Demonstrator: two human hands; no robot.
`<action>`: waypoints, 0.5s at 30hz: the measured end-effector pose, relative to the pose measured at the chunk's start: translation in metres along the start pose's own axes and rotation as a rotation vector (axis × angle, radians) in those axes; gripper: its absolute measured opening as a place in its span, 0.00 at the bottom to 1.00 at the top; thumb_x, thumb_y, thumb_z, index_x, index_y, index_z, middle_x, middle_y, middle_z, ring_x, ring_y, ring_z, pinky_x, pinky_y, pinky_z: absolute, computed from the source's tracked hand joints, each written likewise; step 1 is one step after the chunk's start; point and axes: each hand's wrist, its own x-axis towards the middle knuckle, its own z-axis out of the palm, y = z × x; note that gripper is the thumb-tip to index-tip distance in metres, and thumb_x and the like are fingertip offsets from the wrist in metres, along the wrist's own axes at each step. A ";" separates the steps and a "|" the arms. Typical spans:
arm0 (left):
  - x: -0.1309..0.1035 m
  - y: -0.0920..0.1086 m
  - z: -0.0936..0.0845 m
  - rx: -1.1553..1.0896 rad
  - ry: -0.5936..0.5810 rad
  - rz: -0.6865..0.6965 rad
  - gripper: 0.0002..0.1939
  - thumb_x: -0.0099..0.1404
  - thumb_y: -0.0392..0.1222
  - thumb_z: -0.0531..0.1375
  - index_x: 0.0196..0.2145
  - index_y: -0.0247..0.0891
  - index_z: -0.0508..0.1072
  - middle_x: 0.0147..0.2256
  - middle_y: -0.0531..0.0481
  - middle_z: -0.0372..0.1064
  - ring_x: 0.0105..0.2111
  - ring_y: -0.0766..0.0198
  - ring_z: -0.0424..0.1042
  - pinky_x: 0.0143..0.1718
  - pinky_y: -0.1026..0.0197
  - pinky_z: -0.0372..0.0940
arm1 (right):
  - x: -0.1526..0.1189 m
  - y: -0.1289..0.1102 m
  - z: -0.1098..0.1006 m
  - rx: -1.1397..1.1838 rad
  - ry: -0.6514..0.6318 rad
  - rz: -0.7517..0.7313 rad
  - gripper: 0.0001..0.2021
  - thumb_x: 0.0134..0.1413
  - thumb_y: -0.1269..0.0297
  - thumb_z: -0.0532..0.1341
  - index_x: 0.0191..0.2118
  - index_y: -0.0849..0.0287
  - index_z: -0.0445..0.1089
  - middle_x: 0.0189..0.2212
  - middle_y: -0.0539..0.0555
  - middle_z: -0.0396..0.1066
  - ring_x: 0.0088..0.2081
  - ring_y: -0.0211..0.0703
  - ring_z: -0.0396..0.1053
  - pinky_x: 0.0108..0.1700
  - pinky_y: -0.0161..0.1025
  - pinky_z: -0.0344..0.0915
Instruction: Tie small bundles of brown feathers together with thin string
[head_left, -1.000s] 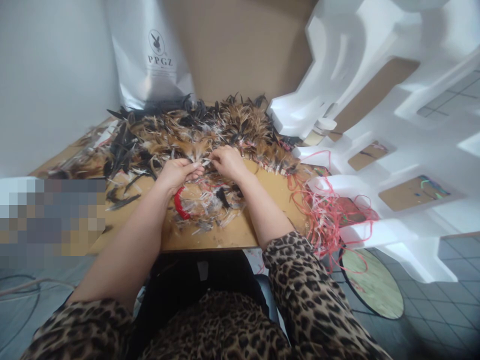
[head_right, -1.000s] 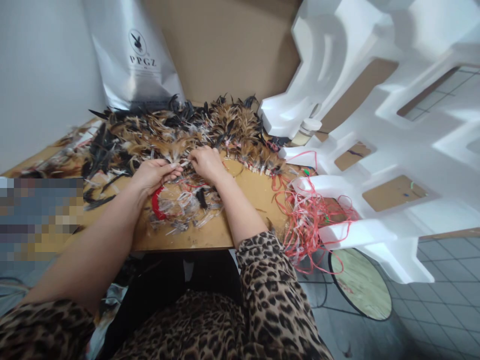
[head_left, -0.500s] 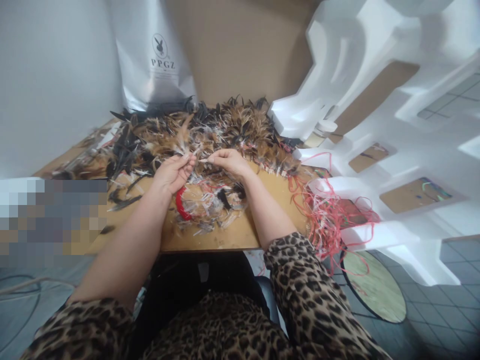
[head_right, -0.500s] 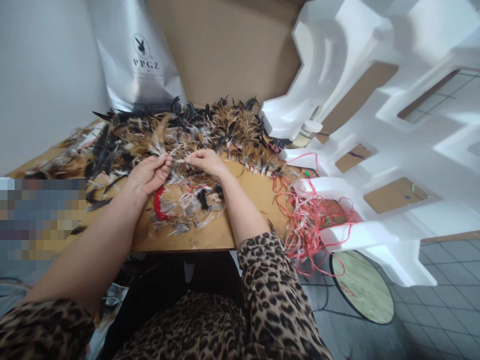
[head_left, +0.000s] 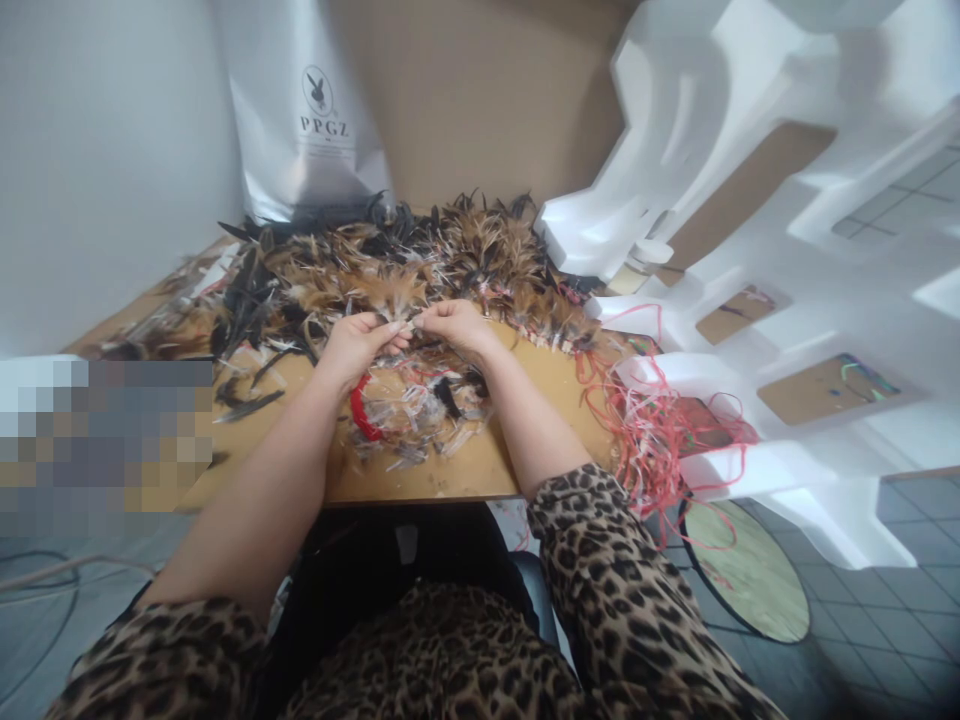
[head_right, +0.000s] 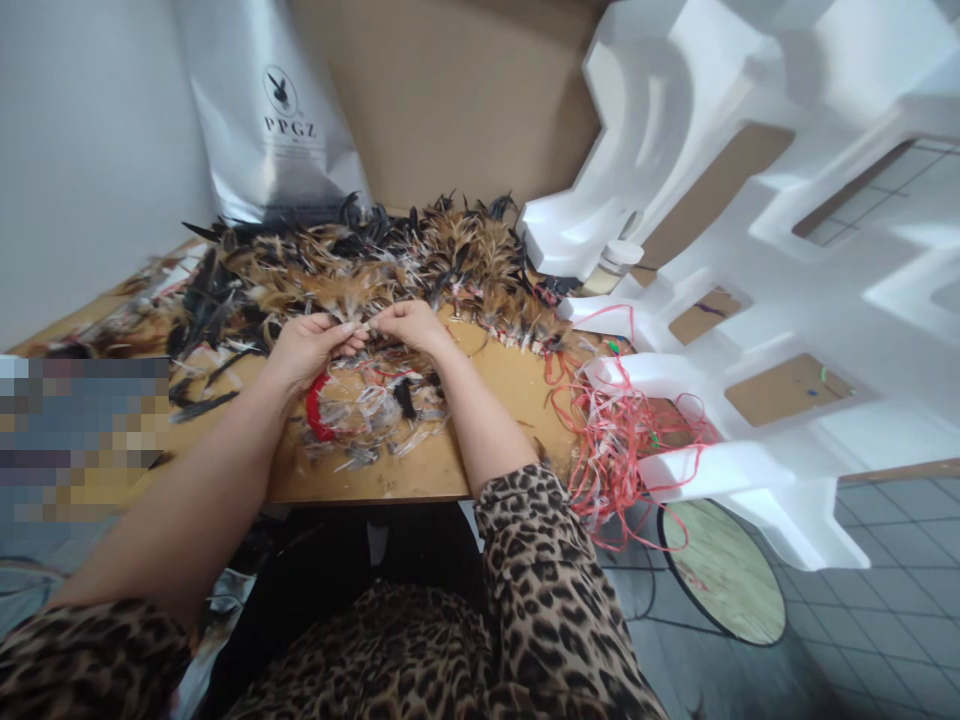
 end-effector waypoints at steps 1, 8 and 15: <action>0.000 0.000 0.000 0.001 -0.006 0.000 0.11 0.48 0.42 0.65 0.27 0.29 0.74 0.27 0.43 0.74 0.24 0.69 0.71 0.28 0.67 0.66 | 0.000 0.000 0.000 -0.041 0.019 -0.022 0.12 0.34 0.61 0.66 0.25 0.65 0.72 0.19 0.48 0.68 0.21 0.29 0.58 0.27 0.31 0.55; 0.004 -0.001 0.000 -0.009 0.087 0.031 0.09 0.48 0.40 0.64 0.25 0.30 0.73 0.26 0.45 0.73 0.22 0.71 0.69 0.28 0.67 0.65 | -0.005 -0.012 0.009 -0.197 0.250 -0.189 0.13 0.40 0.60 0.62 0.31 0.65 0.71 0.27 0.51 0.70 0.28 0.34 0.63 0.33 0.33 0.59; 0.007 0.001 -0.001 -0.016 0.240 0.141 0.07 0.50 0.39 0.63 0.25 0.32 0.72 0.24 0.48 0.72 0.21 0.71 0.68 0.28 0.66 0.66 | -0.015 -0.023 0.018 -0.207 0.310 -0.180 0.18 0.43 0.50 0.59 0.23 0.63 0.68 0.19 0.48 0.64 0.26 0.34 0.60 0.29 0.32 0.55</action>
